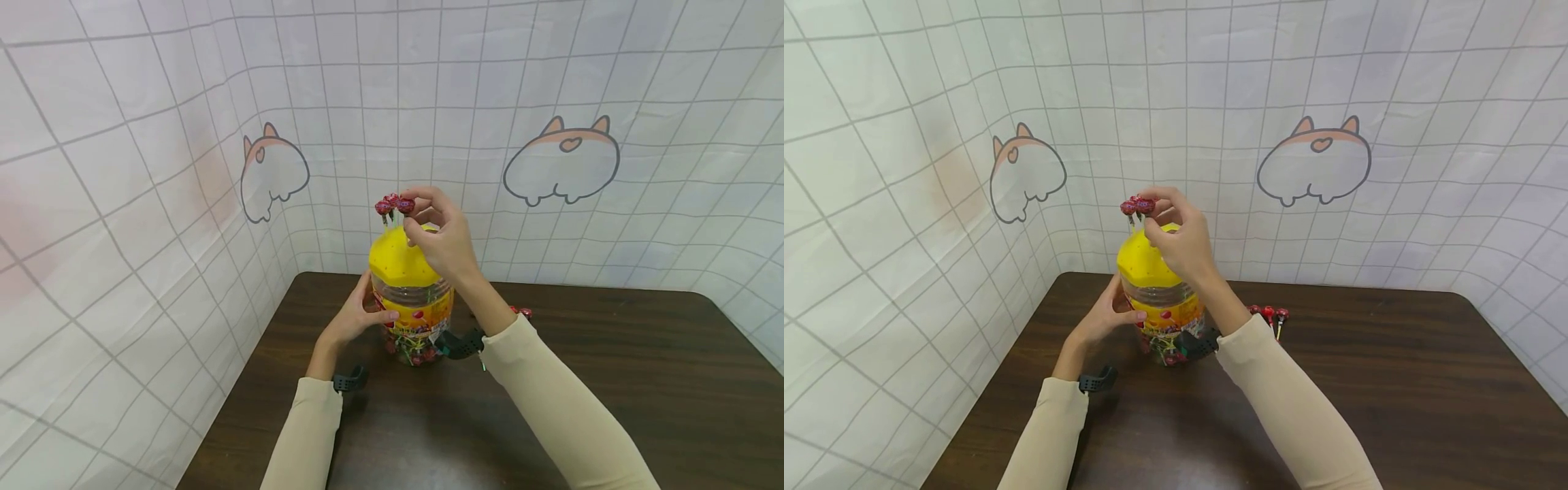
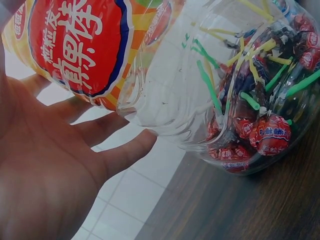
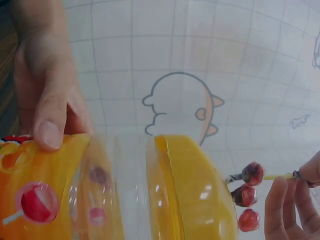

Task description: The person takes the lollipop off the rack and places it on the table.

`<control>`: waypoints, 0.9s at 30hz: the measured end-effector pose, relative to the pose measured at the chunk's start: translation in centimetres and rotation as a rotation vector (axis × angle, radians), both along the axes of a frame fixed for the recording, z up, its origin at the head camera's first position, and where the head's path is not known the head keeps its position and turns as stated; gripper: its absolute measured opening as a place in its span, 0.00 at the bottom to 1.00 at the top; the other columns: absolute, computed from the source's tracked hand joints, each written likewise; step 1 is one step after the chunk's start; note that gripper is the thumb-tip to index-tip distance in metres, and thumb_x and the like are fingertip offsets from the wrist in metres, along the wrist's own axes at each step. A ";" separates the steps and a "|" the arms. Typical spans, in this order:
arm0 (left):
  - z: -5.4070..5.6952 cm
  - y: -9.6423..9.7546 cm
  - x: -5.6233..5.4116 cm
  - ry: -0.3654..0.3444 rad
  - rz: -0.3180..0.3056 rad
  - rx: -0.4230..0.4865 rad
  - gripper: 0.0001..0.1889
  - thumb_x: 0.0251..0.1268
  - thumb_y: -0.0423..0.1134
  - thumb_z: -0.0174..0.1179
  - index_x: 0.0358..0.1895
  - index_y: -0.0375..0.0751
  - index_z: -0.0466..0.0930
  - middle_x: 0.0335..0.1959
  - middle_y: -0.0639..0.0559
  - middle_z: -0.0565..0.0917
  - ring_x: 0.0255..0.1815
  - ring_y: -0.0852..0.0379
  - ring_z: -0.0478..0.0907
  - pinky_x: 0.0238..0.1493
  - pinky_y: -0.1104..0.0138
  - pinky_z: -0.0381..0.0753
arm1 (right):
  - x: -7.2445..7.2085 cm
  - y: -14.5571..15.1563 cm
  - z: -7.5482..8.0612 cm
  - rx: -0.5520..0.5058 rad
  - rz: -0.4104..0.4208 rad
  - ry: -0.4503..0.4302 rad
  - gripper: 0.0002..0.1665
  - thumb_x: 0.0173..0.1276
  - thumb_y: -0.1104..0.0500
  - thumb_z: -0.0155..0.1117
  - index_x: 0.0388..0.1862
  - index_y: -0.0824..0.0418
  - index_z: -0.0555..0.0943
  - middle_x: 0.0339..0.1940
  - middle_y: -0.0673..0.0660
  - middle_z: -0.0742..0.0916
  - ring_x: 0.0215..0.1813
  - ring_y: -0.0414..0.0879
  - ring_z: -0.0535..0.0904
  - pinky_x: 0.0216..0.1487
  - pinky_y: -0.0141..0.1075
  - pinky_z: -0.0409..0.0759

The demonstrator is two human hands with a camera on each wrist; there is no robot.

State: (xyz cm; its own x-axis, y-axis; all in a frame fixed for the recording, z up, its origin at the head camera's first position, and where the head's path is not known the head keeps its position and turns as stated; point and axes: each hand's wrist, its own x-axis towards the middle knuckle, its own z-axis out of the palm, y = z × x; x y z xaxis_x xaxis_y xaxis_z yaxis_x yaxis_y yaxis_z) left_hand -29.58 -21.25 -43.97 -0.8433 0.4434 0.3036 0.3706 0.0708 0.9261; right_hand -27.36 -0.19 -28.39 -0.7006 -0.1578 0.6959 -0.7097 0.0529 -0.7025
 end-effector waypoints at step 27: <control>0.0 0.2 0.1 0.016 0.000 -0.002 0.50 0.64 0.43 0.71 0.80 0.74 0.48 0.73 0.53 0.70 0.71 0.45 0.70 0.69 0.42 0.75 | 1.0 6.7 -3.3 -0.007 0.010 -0.209 0.20 0.72 0.66 0.62 0.62 0.58 0.76 0.42 0.56 0.76 0.37 0.50 0.83 0.31 0.39 0.89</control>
State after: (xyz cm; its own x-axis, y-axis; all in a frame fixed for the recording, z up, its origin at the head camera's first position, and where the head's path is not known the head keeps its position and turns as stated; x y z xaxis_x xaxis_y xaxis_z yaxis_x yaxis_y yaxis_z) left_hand -29.53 -21.01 -43.94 -0.8383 0.4443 0.3160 0.3852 0.0724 0.9200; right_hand -26.31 6.53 -31.69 -0.8285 -0.1610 0.5364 -0.5486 0.0409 -0.8351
